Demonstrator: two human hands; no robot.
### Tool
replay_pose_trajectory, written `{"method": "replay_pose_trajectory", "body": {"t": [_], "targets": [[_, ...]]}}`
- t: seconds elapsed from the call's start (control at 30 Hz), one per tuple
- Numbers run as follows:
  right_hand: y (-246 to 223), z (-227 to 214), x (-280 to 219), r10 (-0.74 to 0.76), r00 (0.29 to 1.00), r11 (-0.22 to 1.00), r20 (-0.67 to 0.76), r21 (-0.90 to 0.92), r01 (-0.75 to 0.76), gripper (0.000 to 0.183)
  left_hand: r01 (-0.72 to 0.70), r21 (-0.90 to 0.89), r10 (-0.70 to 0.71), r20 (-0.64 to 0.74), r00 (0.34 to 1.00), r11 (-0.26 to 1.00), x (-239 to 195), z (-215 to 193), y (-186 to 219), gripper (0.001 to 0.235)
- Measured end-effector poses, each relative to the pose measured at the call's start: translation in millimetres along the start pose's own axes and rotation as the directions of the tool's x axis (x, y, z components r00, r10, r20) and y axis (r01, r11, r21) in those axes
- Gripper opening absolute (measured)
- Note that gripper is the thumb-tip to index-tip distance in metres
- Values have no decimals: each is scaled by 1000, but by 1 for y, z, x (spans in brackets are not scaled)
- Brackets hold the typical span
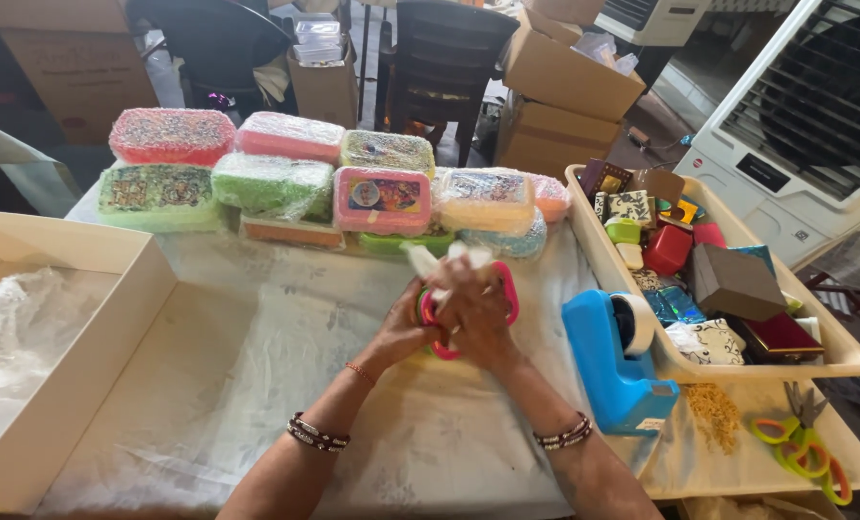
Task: The person wipes the inside of a pink plastic container with a white cloth. They then pick up a green plastic container and wipe its interior with the same cloth. The task involves cleaning the surfaces of these containers on a table.
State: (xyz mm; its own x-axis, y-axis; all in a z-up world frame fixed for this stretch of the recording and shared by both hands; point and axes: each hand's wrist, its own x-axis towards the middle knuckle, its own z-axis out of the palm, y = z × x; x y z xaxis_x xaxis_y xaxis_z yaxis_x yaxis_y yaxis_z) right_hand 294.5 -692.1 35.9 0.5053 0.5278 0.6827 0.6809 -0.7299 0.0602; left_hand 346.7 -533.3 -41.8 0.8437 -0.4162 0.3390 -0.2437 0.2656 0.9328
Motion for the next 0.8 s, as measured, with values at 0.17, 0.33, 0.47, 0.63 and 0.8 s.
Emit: {"method": "replay_pose_trajectory", "body": {"t": [0.17,0.33,0.47,0.63,0.8], "targets": [[57,6,-23,307,915,948,-261,168,-270,49,-76,222,80,-12,997,972,-3,11,21,114],[102,46,-65,817,566,425,110,548,-720,30,33,125,-20,-109,994,992,-2,7,14,122],[87,33,-56,857,514,445,31,458,-770,28,214,-21,-214,-193,958,977,-1,1,-6,117],[24,21,-38,425,830,900,-363,265,-345,26,42,368,40,-212,976,929,-11,14,24,105],[-20,-2,-6,-84,993,996,-86,-48,80,47,-19,720,142,-110,984,694,-5,2,-41,69]]}}
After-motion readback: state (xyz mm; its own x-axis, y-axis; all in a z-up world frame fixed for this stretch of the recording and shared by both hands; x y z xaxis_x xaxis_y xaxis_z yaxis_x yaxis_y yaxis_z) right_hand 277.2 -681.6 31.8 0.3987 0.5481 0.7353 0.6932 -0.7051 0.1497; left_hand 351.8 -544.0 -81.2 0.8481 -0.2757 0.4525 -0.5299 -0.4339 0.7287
